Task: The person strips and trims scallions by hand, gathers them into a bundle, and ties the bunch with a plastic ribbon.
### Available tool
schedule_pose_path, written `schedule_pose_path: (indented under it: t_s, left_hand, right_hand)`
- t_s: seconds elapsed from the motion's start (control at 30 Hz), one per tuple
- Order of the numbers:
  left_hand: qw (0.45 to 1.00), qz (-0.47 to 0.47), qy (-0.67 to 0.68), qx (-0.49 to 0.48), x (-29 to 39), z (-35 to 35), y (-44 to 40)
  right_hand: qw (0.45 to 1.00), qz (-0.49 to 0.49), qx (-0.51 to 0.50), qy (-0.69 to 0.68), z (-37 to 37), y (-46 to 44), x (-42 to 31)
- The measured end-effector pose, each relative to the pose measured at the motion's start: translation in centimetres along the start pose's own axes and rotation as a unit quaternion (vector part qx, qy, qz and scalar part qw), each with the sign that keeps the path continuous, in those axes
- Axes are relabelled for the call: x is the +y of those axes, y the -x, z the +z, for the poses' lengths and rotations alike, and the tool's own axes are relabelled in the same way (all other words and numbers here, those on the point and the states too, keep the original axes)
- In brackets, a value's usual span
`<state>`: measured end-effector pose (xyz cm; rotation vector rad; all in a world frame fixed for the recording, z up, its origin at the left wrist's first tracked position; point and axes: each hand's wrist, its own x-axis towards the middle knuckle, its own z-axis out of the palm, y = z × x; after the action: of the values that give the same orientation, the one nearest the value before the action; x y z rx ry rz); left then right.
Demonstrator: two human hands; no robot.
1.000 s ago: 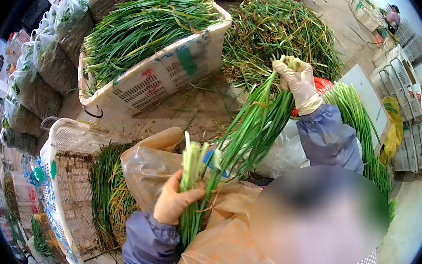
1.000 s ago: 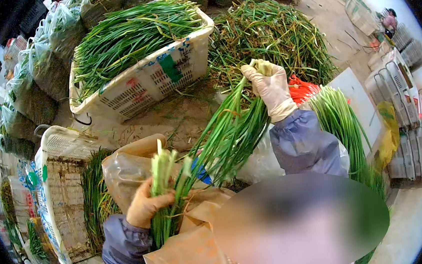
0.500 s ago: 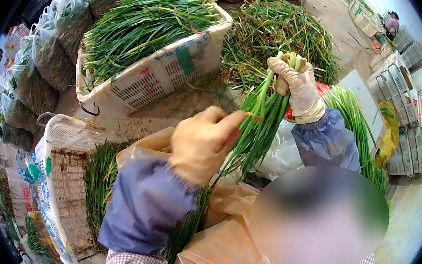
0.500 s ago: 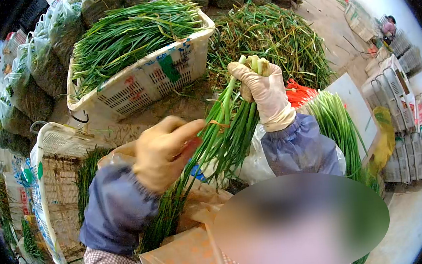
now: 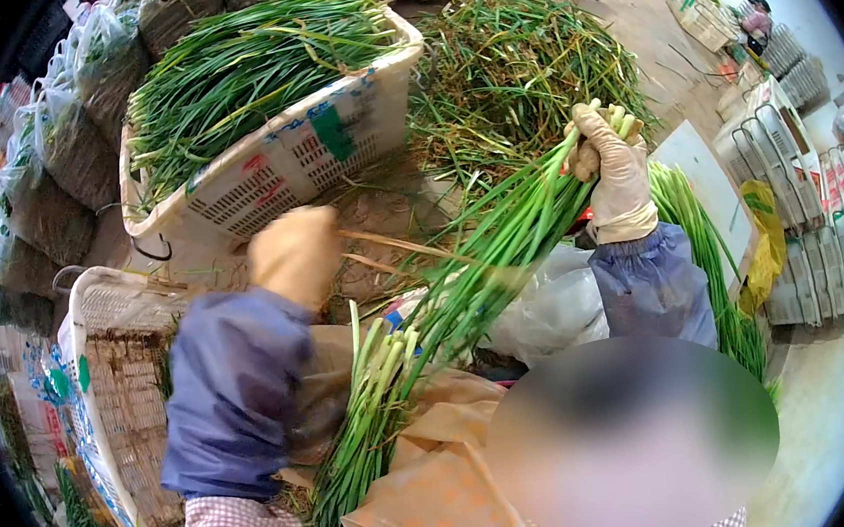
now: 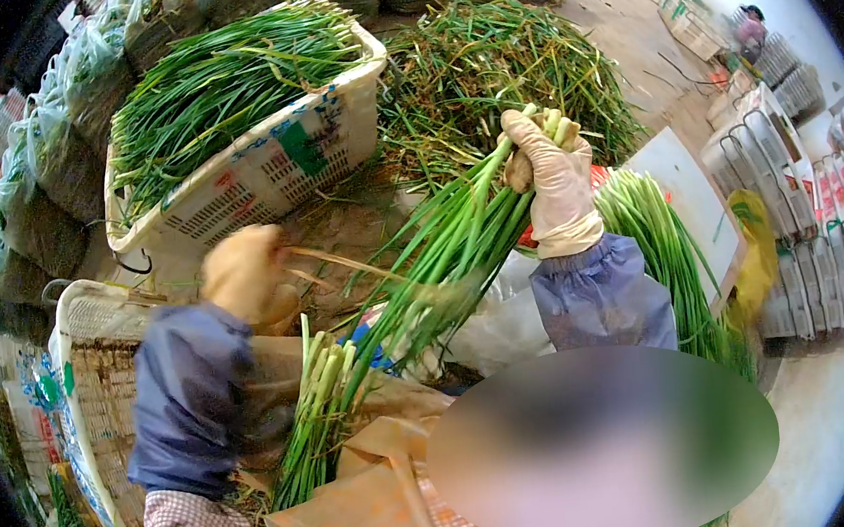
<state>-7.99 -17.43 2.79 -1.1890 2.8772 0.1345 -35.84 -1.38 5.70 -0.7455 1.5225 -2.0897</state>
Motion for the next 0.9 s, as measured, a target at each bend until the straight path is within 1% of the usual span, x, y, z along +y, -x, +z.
schedule_pose_path:
  t_s: [0.03,0.07,0.1,0.13,0.2,0.23,0.27,0.3,0.33,0.37,0.4,0.43,0.53,0.57,0.6,0.67,0.7,0.73,0.8,0.87,0.9]
  left_hand:
    - [0.999,0.015,-0.031,0.021,-1.9,-0.7,0.7]
    - [0.995,-0.047,-0.079,-0.025,-6.0,2.2,-1.0]
    - [0.991,-0.051,-0.102,-0.074,-6.8,1.2,-0.6]
    - [0.991,-0.052,-0.102,-0.071,-7.3,1.5,-0.9]
    - [0.991,-0.019,-0.114,-0.072,-7.9,2.8,-1.5]
    - [0.996,-0.018,-0.064,-0.062,-5.4,1.4,-1.6]
    - [0.998,0.036,0.046,0.007,-3.0,0.3,-1.3]
    - [0.981,0.097,0.156,0.062,-1.5,0.6,-2.2]
    - [0.949,0.134,0.277,0.067,1.0,-0.7,-2.6]
    - [0.901,0.170,0.384,0.103,3.5,-2.0,-2.4]
    - [0.883,0.170,0.429,0.086,5.5,-3.3,-2.2]
    - [0.864,0.196,0.454,0.095,6.9,-3.7,-2.3]
    - [0.851,0.224,0.467,0.083,9.1,-3.2,-2.7]
    - [0.826,0.221,0.516,0.045,9.5,-2.0,-3.3]
    - [0.826,0.222,0.516,0.042,9.5,-1.7,-3.2]
    - [0.881,0.265,0.363,0.145,8.9,-1.0,-2.6]
    - [0.882,0.260,0.358,0.160,8.5,-0.5,-2.2]
    - [0.883,0.261,0.358,0.158,7.8,-0.4,-1.7]
    - [0.915,0.235,0.298,0.141,5.2,-0.3,-1.1]
    - [0.944,0.186,0.236,0.138,1.4,0.3,-1.4]
    - [0.962,0.148,0.188,0.130,-1.2,0.9,-1.9]
  right_hand:
    - [0.999,-0.012,0.024,0.029,-0.5,-0.2,-0.3]
    - [0.999,-0.016,0.025,0.030,-0.9,-0.3,-0.3]
    - [0.998,-0.025,0.027,0.047,-1.0,-0.3,-0.4]
    - [0.997,-0.032,0.029,0.064,-0.9,-0.2,-0.5]
    - [0.996,-0.026,0.034,0.076,-0.2,0.0,-0.7]
    - [0.997,-0.016,0.021,0.072,0.3,0.1,-0.7]
    - [0.998,-0.006,0.007,0.070,0.8,0.2,-0.7]
    - [0.996,-0.007,-0.010,0.091,1.5,0.5,-1.0]
    - [0.996,-0.007,-0.014,0.091,2.2,0.8,-1.2]
    - [0.995,-0.005,-0.026,0.094,2.7,1.1,-1.3]
    - [0.995,-0.003,-0.037,0.098,3.1,1.3,-1.4]
    - [0.995,0.009,-0.039,0.095,3.6,1.5,-1.5]
    - [0.993,-0.001,-0.062,0.101,4.3,1.8,-1.4]
    - [0.993,-0.005,-0.062,0.104,4.4,1.8,-1.3]
    - [0.993,-0.004,-0.062,0.096,4.2,1.7,-0.8]
    - [0.994,-0.021,-0.055,0.092,3.8,1.6,-0.4]
    - [0.996,-0.004,-0.025,0.081,3.7,1.6,-0.5]
    - [0.997,0.013,0.004,0.071,3.6,1.4,-0.7]
    - [0.998,-0.005,0.030,0.048,1.7,0.2,0.3]
    - [0.998,-0.033,0.051,0.030,-0.1,-0.7,0.7]
    - [0.997,-0.033,0.059,0.029,-1.0,-1.1,0.7]
